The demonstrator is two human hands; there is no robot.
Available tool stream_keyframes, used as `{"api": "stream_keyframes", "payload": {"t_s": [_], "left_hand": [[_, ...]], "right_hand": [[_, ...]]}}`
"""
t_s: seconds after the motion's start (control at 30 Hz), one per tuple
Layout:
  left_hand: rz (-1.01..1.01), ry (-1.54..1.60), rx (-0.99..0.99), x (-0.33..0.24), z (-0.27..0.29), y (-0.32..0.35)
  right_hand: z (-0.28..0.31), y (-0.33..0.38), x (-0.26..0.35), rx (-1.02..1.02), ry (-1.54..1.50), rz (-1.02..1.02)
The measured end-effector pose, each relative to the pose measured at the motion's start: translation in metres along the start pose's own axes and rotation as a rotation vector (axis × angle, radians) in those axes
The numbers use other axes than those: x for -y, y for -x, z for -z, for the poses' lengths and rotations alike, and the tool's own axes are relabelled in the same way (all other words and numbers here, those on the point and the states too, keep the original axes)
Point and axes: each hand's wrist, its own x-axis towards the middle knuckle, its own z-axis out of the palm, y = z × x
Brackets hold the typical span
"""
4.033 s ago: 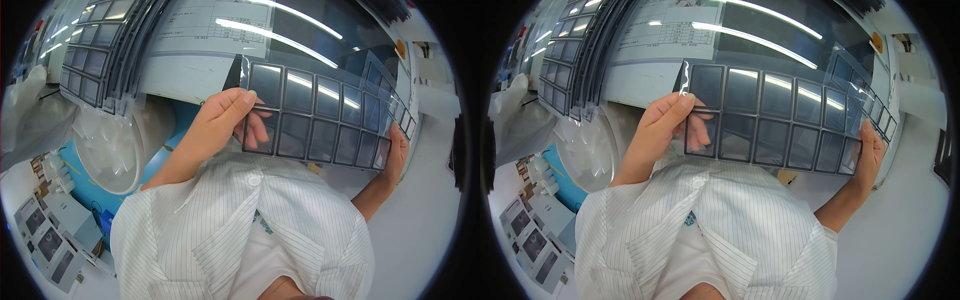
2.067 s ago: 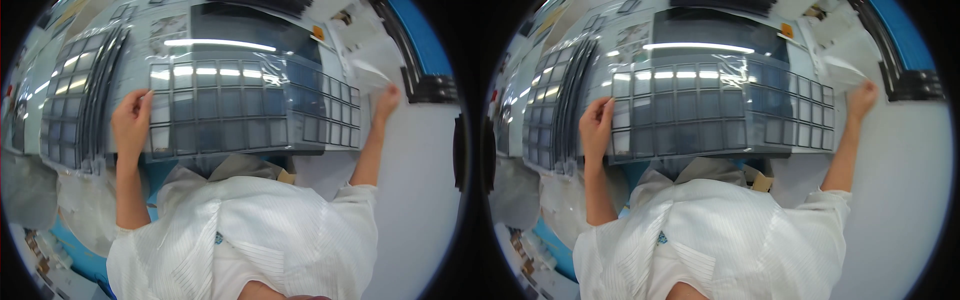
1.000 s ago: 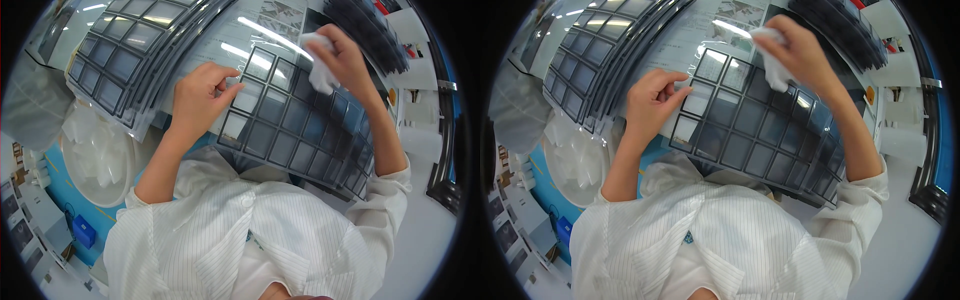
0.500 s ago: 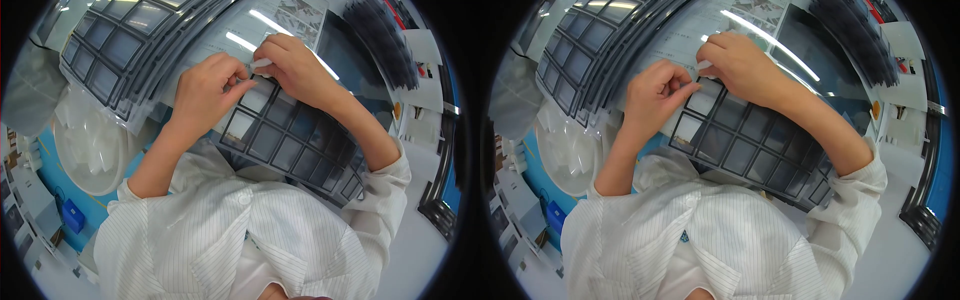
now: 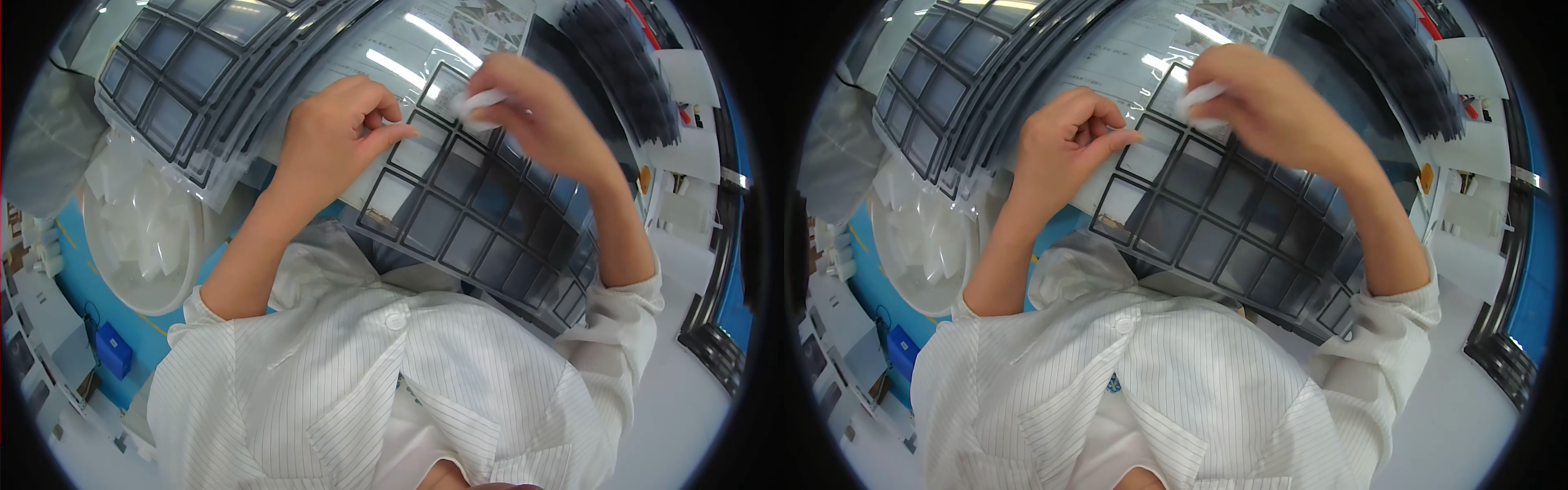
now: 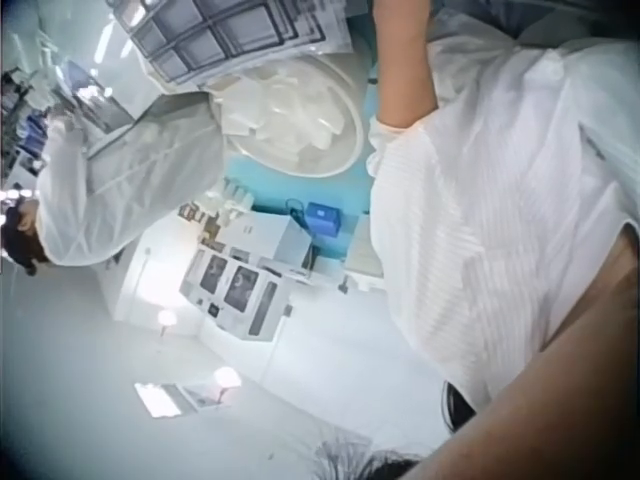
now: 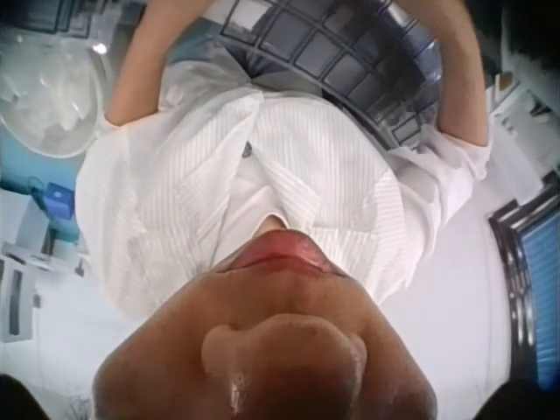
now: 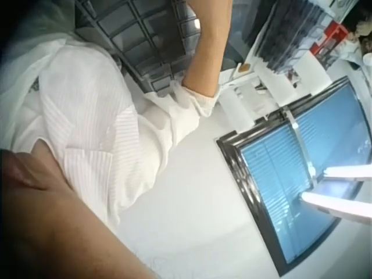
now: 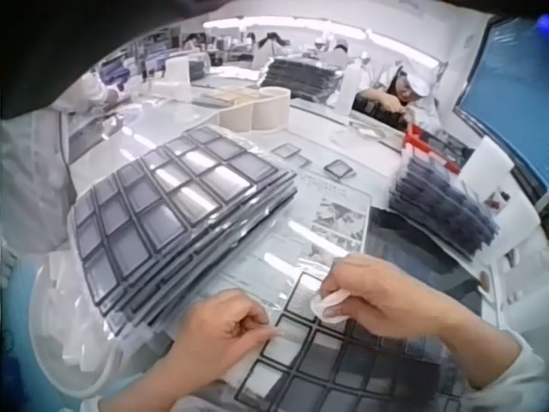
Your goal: The recorder is inspecting and cleaning transparent grid-like filters at a production workstation.
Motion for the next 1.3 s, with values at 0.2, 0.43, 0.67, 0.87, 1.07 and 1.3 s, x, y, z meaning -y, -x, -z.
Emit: {"api": "stream_keyframes", "payload": {"t_s": [0.2,0.43,0.67,0.87,1.07,1.3], "left_hand": [[0.036,0.032,-0.089,0.0,-0.005,-0.003],[0.045,-0.183,-0.104,-0.013,-0.011,-0.002],[-0.114,-0.644,-0.172,-0.016,-0.024,-0.008],[-0.035,-0.782,-0.096,-0.022,-0.034,-0.019],[-0.09,-0.64,-0.11,-0.008,-0.033,-0.008],[-0.091,-0.519,-0.117,-0.003,-0.024,-0.009]], "right_hand": [[0.063,0.079,0.014,-0.527,0.015,-0.45],[0.075,0.177,0.071,-0.702,0.397,-0.642],[0.078,0.324,0.052,-1.187,0.854,-0.72],[0.084,0.363,0.052,-1.612,0.754,-0.701],[0.077,0.39,0.041,-1.398,0.821,-0.792],[0.082,0.466,-0.001,-1.048,0.946,-1.175]]}}
